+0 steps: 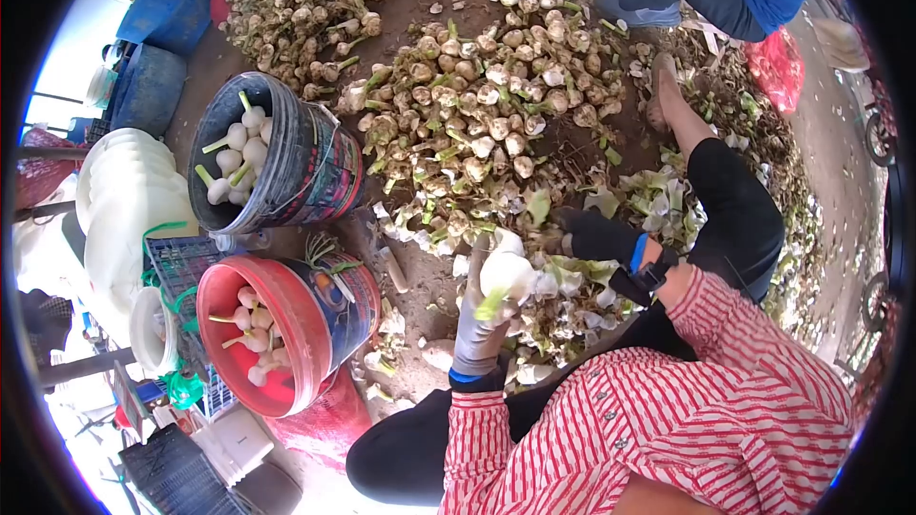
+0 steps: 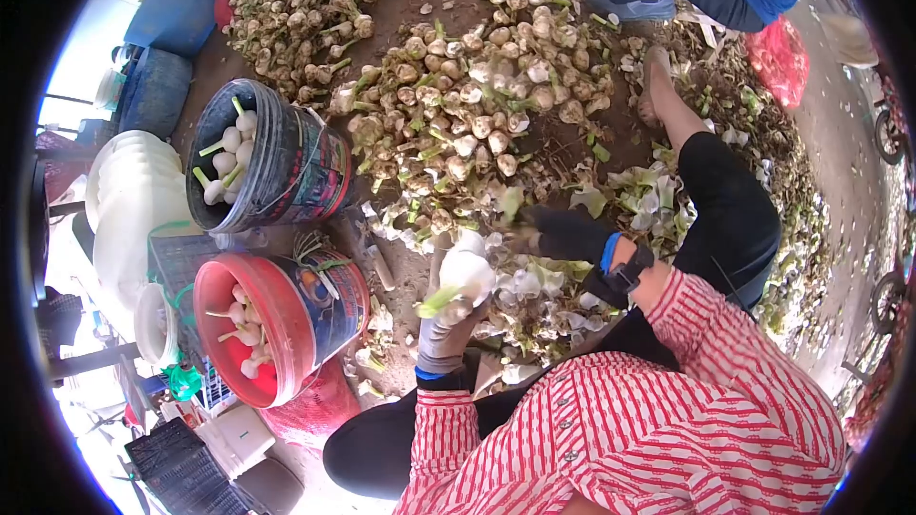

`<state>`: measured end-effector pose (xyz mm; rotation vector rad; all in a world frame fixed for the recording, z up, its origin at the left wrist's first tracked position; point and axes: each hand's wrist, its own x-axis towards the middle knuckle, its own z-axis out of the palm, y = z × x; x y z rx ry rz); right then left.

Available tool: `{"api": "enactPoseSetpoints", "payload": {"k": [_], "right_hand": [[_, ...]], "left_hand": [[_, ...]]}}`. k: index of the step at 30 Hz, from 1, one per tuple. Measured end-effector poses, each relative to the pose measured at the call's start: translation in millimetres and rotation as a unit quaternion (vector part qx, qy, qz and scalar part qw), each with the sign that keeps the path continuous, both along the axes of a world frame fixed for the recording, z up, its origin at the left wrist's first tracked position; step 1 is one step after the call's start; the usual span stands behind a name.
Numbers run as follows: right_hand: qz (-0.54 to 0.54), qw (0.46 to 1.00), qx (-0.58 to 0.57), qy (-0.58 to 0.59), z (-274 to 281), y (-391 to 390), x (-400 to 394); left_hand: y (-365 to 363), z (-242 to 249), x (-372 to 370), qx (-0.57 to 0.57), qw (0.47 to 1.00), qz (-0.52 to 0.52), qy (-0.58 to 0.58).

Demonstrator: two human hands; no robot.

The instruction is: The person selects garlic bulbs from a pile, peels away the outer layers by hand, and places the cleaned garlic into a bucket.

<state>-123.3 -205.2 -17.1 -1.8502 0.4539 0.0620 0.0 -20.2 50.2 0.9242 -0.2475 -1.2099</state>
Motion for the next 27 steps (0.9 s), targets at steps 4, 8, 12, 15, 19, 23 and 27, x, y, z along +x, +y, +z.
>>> {"api": "enactPoseSetpoints", "payload": {"k": [4,8,12,15,19,23,27], "right_hand": [[0.022,0.972,0.207,-0.106,22,10,20],[-0.041,0.965,0.250,-0.068,23,18,27],[-0.155,0.974,0.088,-0.141,20,45,26],[-0.161,0.952,0.226,-0.127,31,62,21],[-0.082,0.871,0.461,-0.150,55,60,18],[0.085,0.840,0.487,-0.225,84,43,-8],[0.096,0.985,0.048,-0.137,81,40,3]], "left_hand": [[-7,-6,5,0.029,0.992,-0.089,-0.080],[7,-24,6,0.076,0.993,-0.005,-0.092],[4,-26,-8,0.160,0.976,0.052,-0.137],[-2,-45,-11,0.173,0.973,0.148,0.038],[11,-69,-11,0.088,0.976,0.181,0.089],[13,-54,2,0.002,0.913,0.243,0.329],[23,-64,-1,0.036,0.939,0.212,0.270]]}}
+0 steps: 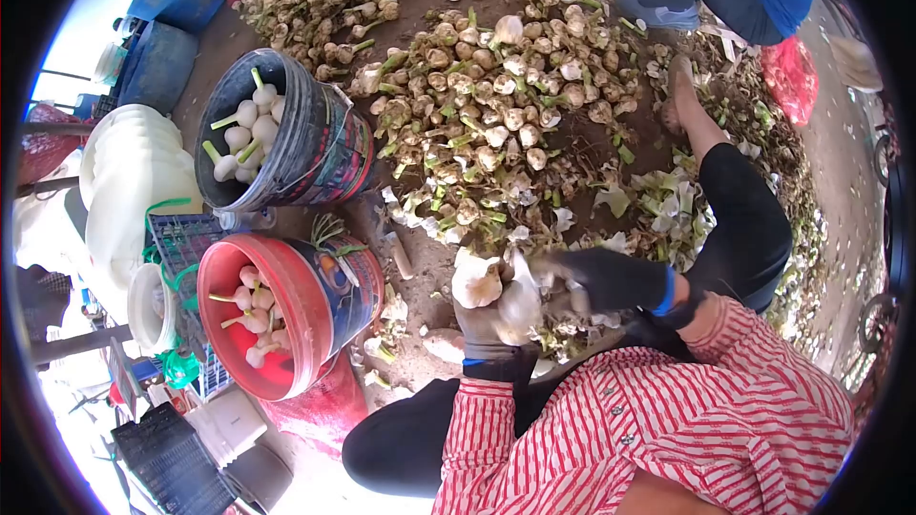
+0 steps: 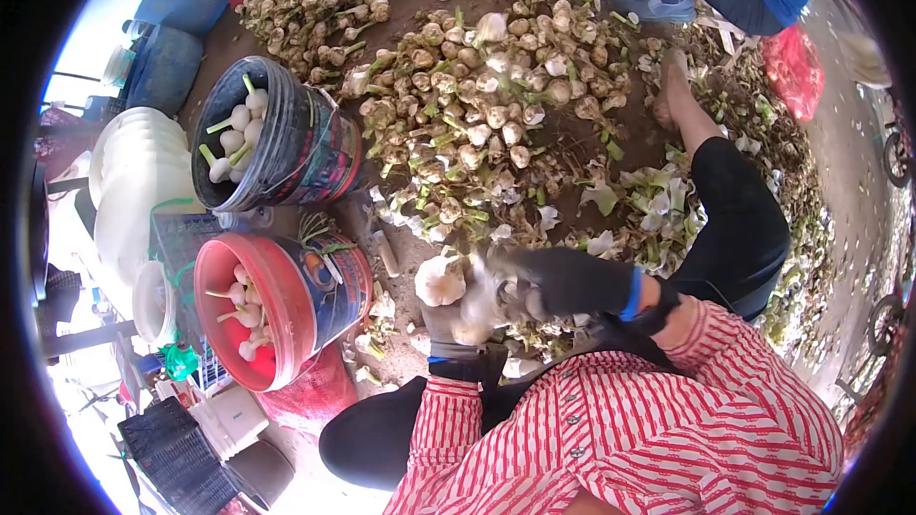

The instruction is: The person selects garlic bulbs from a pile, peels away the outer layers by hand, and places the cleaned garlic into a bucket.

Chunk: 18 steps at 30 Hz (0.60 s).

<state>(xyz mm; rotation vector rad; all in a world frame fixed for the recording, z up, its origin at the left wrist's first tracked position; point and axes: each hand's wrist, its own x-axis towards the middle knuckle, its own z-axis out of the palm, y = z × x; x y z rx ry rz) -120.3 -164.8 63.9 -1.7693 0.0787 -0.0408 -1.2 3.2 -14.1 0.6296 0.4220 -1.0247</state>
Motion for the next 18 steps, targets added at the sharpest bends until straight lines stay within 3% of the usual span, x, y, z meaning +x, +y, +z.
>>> {"api": "enactPoseSetpoints", "payload": {"k": [1,2,4,6,7,8,9,10,12,13,14,15,17,18], "right_hand": [[-0.108,0.956,-0.265,-0.065,-13,5,4],[-0.143,0.973,-0.169,-0.070,-15,7,15],[-0.141,0.970,-0.181,-0.086,-33,14,24],[-0.154,0.960,-0.157,-0.173,-45,32,38],[-0.050,0.996,-0.015,-0.071,-37,44,26],[0.016,0.996,-0.001,-0.087,-26,56,19],[0.081,0.991,0.014,-0.101,-22,65,14],[0.083,0.991,0.013,-0.101,-32,61,13],[0.072,0.984,0.164,-0.004,-62,44,8],[0.115,0.984,0.058,0.127,-59,24,8],[0.129,0.945,-0.276,0.116,-101,18,-3],[0.165,0.883,-0.390,0.203,-93,11,2],[0.145,0.913,-0.337,0.177,-116,2,16],[0.082,0.925,-0.336,0.159,-121,2,32]], "left_hand": [[-5,6,-2,-0.003,0.999,-0.018,0.043],[-10,1,-5,0.011,0.996,-0.026,-0.082],[-15,2,-10,0.064,0.960,-0.070,-0.265],[-8,1,-8,0.049,0.980,-0.056,-0.186],[3,-11,-1,0.001,0.999,0.007,-0.041],[17,-32,17,-0.200,0.974,-0.099,0.032],[6,-7,19,0.030,0.999,0.029,0.022],[2,6,28,0.064,0.998,0.018,-0.001],[-1,34,57,0.114,0.988,0.032,-0.103],[-3,60,72,0.056,0.987,0.071,-0.132],[-5,87,88,-0.008,0.982,0.108,-0.157],[-5,118,100,-0.146,0.969,0.155,-0.128],[0,141,111,-0.122,0.950,0.234,-0.168],[9,133,120,-0.133,0.956,0.181,-0.189]]}}
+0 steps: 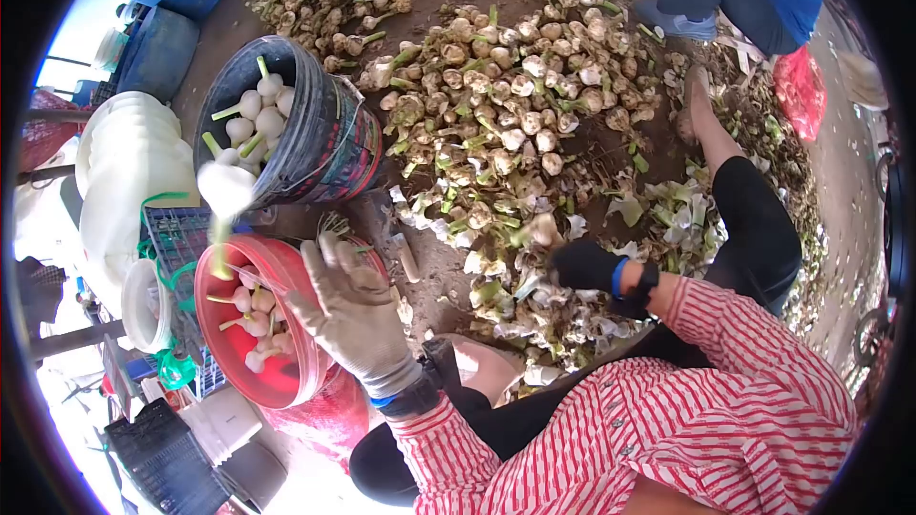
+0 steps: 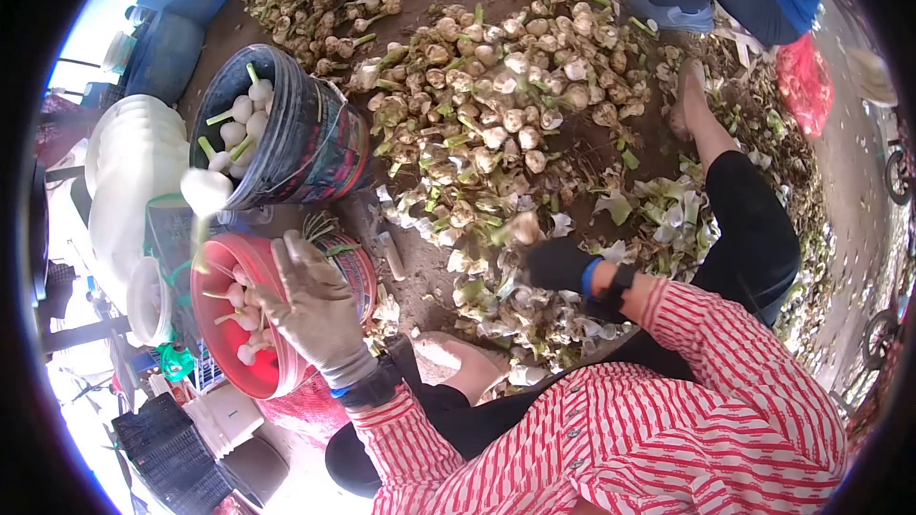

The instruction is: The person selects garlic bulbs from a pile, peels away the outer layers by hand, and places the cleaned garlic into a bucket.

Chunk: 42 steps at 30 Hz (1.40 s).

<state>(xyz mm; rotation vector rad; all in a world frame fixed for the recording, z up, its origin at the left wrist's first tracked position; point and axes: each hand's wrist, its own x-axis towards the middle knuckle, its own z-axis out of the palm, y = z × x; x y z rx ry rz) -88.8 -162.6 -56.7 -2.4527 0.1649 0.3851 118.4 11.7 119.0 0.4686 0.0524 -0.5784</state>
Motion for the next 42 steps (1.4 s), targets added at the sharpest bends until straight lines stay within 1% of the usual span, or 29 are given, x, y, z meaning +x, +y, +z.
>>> {"api": "enactPoseSetpoints", "payload": {"k": [1,3,4,5,6,7,9,10,13,15,16,17,18,19,20,21,23,25,27,28,29,31,32,33,35,37,38,39,42], "right_hand": [[-0.053,0.998,-0.003,-0.041,-9,0,17],[-0.130,0.984,-0.086,-0.085,-68,2,58],[-0.167,0.958,-0.135,-0.188,-45,4,78],[-0.178,0.954,-0.169,-0.173,-68,4,96],[-0.190,0.960,-0.193,-0.074,-78,8,112],[-0.199,0.956,-0.215,0.024,-89,13,128],[-0.206,0.914,-0.337,-0.091,-148,21,136],[-0.224,0.919,-0.320,-0.061,-150,19,144],[-0.155,0.957,-0.208,-0.126,-126,-7,130],[-0.139,0.965,-0.184,-0.123,-106,-14,119],[-0.105,0.970,-0.155,-0.152,-95,-19,110],[-0.075,0.973,-0.124,-0.178,-77,-24,99],[-0.030,0.977,-0.073,-0.197,-58,-31,90],[-0.035,0.979,-0.074,-0.188,-34,-32,82],[0.028,0.970,-0.048,-0.235,-11,-32,74],[0.091,0.955,-0.022,-0.282,4,-34,66],[0.104,0.950,-0.012,-0.294,25,-38,48],[0.035,0.943,0.167,-0.285,57,-42,42],[-0.114,0.916,0.217,-0.317,66,-29,32],[-0.227,0.870,0.342,-0.273,64,-26,29],[-0.331,0.794,0.458,-0.222,59,-23,25],[-0.325,0.819,0.420,-0.219,45,-7,13],[-0.316,0.816,0.445,-0.192,61,2,18],[-0.327,0.813,0.453,-0.165,69,2,17],[-0.348,0.805,0.467,-0.112,84,3,16],[-0.339,0.890,0.304,-0.025,89,0,15],[-0.290,0.883,0.342,-0.137,85,1,17],[-0.289,0.883,0.343,-0.138,83,-2,13],[-0.243,0.911,0.333,-0.006,83,-12,4]], "left_hand": [[4,-17,1,-0.001,1.000,0.003,0.000],[5,-52,-6,0.031,0.996,-0.080,0.019],[1,-56,-13,0.033,0.996,-0.078,0.019],[-5,-59,-23,0.119,0.988,-0.079,0.062],[-9,-62,-30,0.202,0.971,-0.077,0.102],[-9,-76,-32,0.239,0.963,-0.086,0.086],[-15,-80,-39,0.271,0.953,-0.082,0.105],[-18,-76,-39,0.296,0.947,-0.087,0.089],[-14,-88,-48,0.345,0.934,-0.091,0.016],[-12,-110,-50,0.442,0.885,-0.127,-0.075],[-9,-112,-50,0.462,0.861,-0.203,-0.057],[-7,-126,-56,0.462,0.861,-0.209,-0.050],[-5,-154,-61,0.486,0.841,-0.212,-0.111],[-4,-172,-68,0.507,0.817,-0.215,-0.172],[-11,-167,-71,0.440,0.854,-0.233,-0.153],[-12,-159,-74,0.418,0.854,-0.274,-0.143],[-12,-149,-76,0.316,0.877,-0.339,-0.130],[-17,-129,-80,0.280,0.892,-0.336,-0.111],[-25,-111,-85,0.316,0.898,-0.256,-0.171],[-30,-105,-89,0.321,0.905,-0.221,-0.167],[-32,-105,-93,0.320,0.905,-0.223,-0.170],[-36,-105,-100,0.332,0.898,-0.190,-0.216],[-44,-86,-109,0.320,0.912,-0.177,-0.184],[-44,-88,-112,0.319,0.912,-0.180,-0.187],[-43,-94,-118,0.426,0.791,-0.134,-0.418],[-41,-86,-122,0.417,0.796,-0.131,-0.418],[-39,-81,-122,0.430,0.754,-0.120,-0.481],[-38,-78,-122,0.441,0.708,-0.108,-0.541],[-30,-85,-128,0.451,0.731,-0.123,-0.498]]}}
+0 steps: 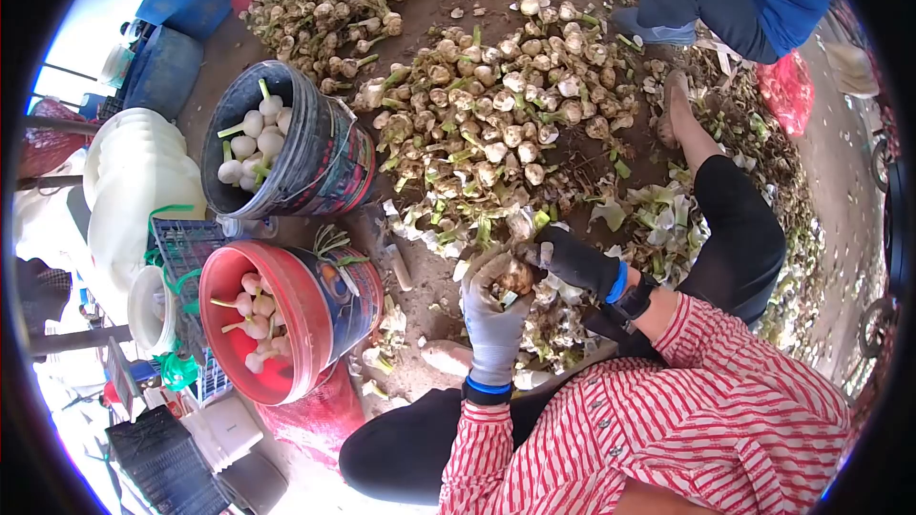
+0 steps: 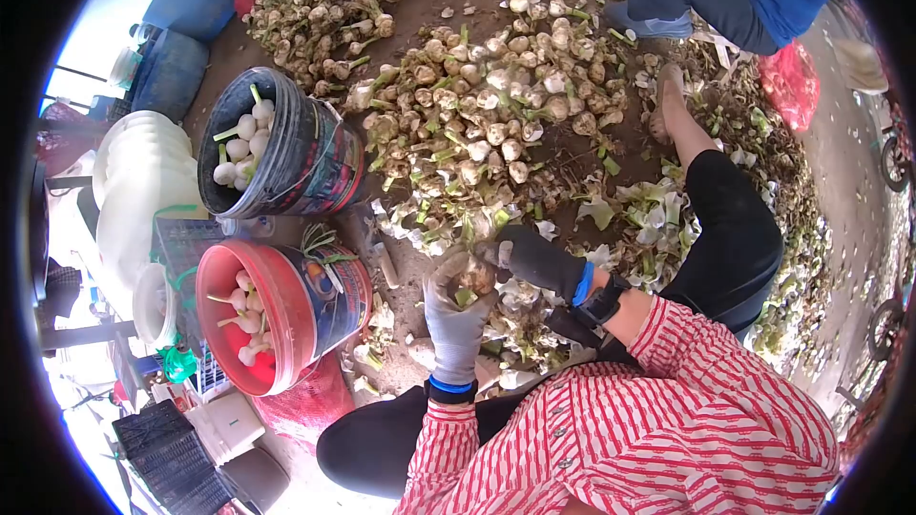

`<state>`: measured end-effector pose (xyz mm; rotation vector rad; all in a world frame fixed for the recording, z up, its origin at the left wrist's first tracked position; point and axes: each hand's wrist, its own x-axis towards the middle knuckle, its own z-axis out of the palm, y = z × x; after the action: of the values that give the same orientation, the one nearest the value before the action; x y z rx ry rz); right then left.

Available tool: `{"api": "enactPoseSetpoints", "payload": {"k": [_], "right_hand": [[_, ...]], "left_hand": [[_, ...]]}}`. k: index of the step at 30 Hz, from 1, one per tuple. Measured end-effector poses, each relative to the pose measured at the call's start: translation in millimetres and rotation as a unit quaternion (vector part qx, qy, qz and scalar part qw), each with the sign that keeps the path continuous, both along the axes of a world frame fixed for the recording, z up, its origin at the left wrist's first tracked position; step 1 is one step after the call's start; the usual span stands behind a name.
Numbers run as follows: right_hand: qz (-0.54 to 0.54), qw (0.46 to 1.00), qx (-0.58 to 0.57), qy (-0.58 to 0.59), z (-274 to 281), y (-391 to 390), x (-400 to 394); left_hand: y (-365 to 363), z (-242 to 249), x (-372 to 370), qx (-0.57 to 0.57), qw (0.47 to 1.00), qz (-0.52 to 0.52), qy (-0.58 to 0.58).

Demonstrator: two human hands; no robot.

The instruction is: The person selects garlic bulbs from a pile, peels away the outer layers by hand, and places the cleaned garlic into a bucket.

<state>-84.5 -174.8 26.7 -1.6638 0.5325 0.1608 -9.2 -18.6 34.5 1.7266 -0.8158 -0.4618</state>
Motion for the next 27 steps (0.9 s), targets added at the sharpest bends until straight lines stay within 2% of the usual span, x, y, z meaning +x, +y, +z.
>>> {"api": "enactPoseSetpoints", "payload": {"k": [1,3,4,5,6,7,9,10,11,13,15,18,20,21,24,25,26,27], "right_hand": [[-0.005,0.996,0.027,-0.086,-15,0,-6],[-0.012,0.984,0.055,-0.169,-20,3,-13],[-0.042,0.973,0.115,-0.198,-20,4,-16],[-0.058,0.965,0.144,-0.212,-19,5,-17],[-0.073,0.956,0.173,-0.227,-18,7,-18],[-0.140,0.923,0.305,-0.188,-19,9,-19],[-0.203,0.868,0.430,-0.144,-17,7,-16],[-0.128,0.937,0.292,-0.144,-14,1,-14],[-0.089,0.961,0.220,-0.140,-15,0,-12],[-0.045,0.985,0.097,-0.134,-22,3,-5],[-0.040,0.989,0.050,-0.132,-23,3,-2],[-0.009,0.991,0.114,-0.071,-24,-2,-7],[-0.031,0.980,0.124,-0.150,-27,-1,-12],[-0.039,0.976,0.126,-0.176,-22,0,-12],[-0.103,0.956,0.229,-0.152,-10,3,-11],[-0.070,0.982,0.061,-0.163,-15,2,-12],[-0.035,0.979,-0.109,-0.168,-19,2,-13],[-0.035,0.979,-0.109,-0.169,-23,6,-12]], "left_hand": [[2,-3,-1,0.000,1.000,-0.002,0.000],[1,1,-3,-0.089,0.967,0.030,0.239],[1,7,-5,-0.125,0.943,0.030,0.307],[1,9,-4,-0.125,0.943,0.028,0.307],[2,9,-3,-0.140,0.919,0.024,0.369],[2,10,-3,-0.155,0.890,0.021,0.429],[-3,19,-2,-0.179,0.872,0.006,0.456],[-4,21,-2,-0.203,0.852,-0.008,0.483],[-3,18,-2,-0.202,0.851,-0.009,0.485],[-3,3,-2,-0.158,0.900,0.013,0.407],[-3,-1,-3,-0.160,0.904,0.013,0.396],[-1,3,-1,-0.176,0.896,0.013,0.407],[-1,7,2,-0.184,0.856,0.014,0.483],[-1,6,3,-0.184,0.855,0.013,0.484],[3,-3,6,-0.190,0.857,-0.008,0.480],[6,-7,7,-0.219,0.792,0.001,0.570],[9,-10,6,-0.244,0.716,0.010,0.653],[10,-11,5,-0.244,0.717,0.010,0.653]]}}
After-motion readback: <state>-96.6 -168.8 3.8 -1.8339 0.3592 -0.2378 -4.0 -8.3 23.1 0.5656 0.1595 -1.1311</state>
